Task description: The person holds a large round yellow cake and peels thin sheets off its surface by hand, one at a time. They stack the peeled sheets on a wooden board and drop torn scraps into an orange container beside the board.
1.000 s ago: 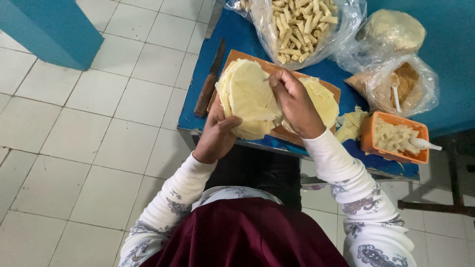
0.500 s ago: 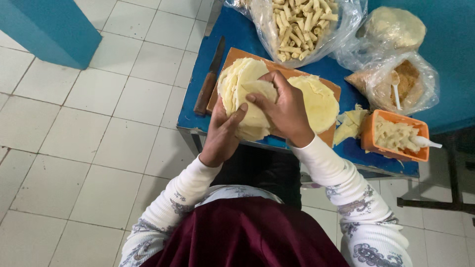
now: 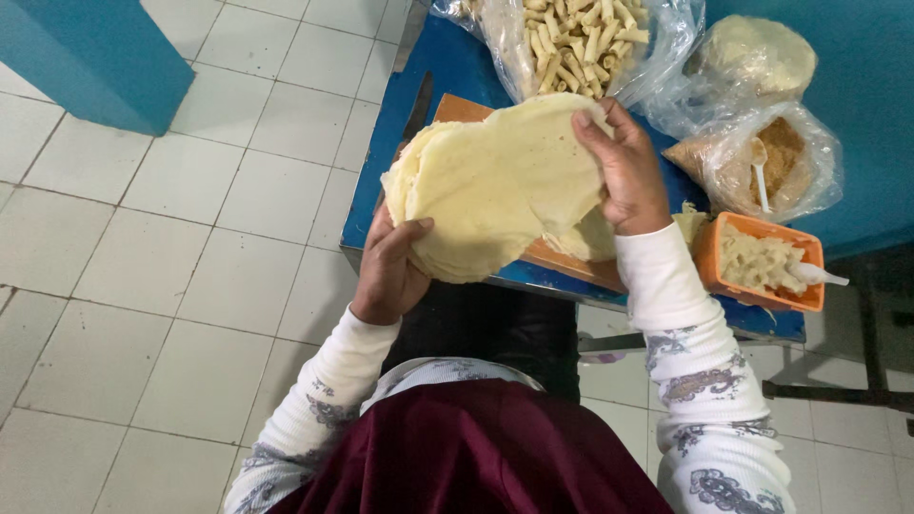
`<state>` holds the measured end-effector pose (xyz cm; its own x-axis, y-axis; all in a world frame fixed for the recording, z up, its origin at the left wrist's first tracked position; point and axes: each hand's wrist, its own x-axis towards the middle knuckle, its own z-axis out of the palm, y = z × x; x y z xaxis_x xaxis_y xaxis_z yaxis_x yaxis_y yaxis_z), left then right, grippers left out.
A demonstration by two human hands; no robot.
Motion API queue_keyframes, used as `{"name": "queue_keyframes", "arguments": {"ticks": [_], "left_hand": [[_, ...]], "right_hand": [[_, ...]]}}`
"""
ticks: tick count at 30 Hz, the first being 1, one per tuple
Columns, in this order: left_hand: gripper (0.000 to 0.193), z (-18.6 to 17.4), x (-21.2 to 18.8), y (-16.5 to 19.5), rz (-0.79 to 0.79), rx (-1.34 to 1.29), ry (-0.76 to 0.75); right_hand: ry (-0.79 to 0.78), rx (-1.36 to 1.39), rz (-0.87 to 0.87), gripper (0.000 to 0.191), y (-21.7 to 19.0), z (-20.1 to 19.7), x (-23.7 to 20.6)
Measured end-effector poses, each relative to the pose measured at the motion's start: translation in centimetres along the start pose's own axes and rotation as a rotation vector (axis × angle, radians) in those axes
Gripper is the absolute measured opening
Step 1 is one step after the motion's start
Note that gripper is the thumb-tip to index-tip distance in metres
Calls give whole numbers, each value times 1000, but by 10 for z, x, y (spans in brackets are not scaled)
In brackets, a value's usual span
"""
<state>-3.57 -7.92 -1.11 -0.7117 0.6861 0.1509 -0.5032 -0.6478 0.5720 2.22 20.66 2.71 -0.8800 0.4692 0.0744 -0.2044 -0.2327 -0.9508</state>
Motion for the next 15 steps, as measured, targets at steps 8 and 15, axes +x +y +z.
{"name": "queue_keyframes", "arguments": {"ticks": [8, 15], "left_hand": [[59, -33, -17, 17, 32, -99, 127], [60, -49, -22, 32, 138, -81, 251]], "right_hand": [[-156, -228, -124, 18, -49, -16, -17], [-238, -337, -36, 14, -63, -1, -23]]}}
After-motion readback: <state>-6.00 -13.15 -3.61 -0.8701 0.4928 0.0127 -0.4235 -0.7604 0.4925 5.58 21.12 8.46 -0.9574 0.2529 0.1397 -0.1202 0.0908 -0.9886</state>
